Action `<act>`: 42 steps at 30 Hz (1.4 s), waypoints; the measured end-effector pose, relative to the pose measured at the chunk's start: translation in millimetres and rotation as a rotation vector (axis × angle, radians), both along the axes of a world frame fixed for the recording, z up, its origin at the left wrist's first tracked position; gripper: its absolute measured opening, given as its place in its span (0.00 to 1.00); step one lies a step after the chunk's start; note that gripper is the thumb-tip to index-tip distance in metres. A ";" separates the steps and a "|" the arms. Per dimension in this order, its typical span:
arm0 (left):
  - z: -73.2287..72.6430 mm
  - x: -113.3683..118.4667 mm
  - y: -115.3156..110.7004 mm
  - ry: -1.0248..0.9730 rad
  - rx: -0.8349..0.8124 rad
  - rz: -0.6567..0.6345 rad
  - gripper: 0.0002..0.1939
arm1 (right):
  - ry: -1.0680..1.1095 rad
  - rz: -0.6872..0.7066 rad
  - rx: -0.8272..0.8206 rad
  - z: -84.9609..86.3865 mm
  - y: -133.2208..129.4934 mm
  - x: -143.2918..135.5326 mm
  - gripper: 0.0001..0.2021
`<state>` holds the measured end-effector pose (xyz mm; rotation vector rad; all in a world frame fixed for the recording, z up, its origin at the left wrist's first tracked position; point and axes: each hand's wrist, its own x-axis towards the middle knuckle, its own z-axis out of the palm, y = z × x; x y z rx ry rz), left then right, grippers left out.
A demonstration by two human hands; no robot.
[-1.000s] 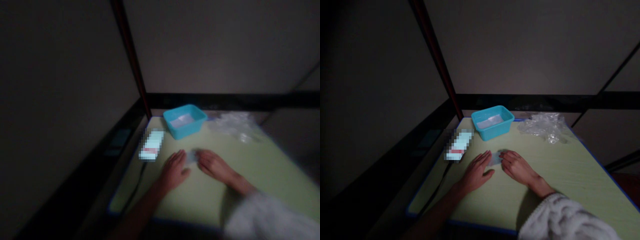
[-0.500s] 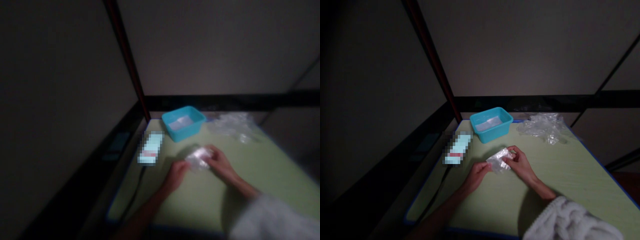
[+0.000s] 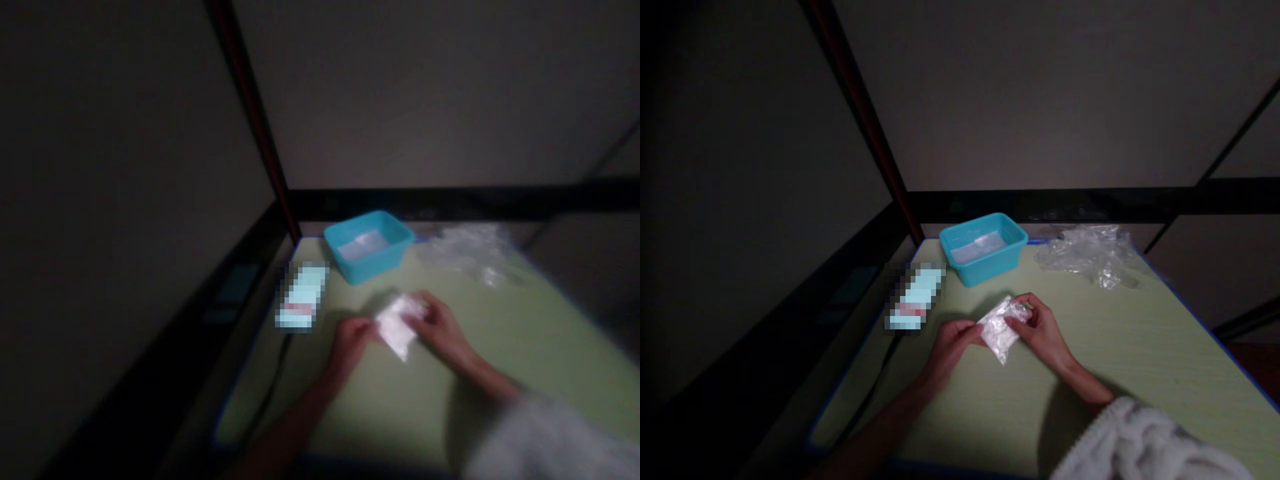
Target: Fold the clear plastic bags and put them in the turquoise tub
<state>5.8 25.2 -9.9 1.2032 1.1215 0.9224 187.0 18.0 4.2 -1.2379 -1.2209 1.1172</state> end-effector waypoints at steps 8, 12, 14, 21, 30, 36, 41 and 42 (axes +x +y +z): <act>2.1 1.1 -3.1 0.046 0.087 0.064 0.13 | 0.122 -0.028 -0.065 4.3 -1.8 -4.3 0.21; -0.6 1.9 -1.5 -0.024 0.074 0.113 0.15 | 0.163 -0.058 -0.083 8.5 -5.2 -8.2 0.26; 0.6 -0.3 6.2 -0.103 0.083 0.212 0.17 | 0.168 -0.088 -0.080 9.7 -6.2 -7.7 0.26; 21.4 -15.2 71.9 -0.294 0.106 0.457 0.23 | 0.147 -0.099 -0.064 9.1 -5.3 -1.4 0.26; 23.4 -4.8 111.1 -0.310 0.075 0.436 0.25 | 0.111 -0.078 -0.058 -3.5 -2.9 0.4 0.24; 17.7 -4.3 113.5 -0.258 0.116 0.427 0.19 | 0.051 -0.099 -0.060 1.1 -2.2 5.0 0.22; 10.6 -5.4 104.3 -0.198 0.138 0.404 0.12 | -0.024 -0.174 -0.038 27.9 -3.6 21.5 0.20; 10.4 -6.7 100.0 -0.178 0.148 0.390 0.11 | -0.046 -0.206 -0.024 34.8 -3.4 25.9 0.20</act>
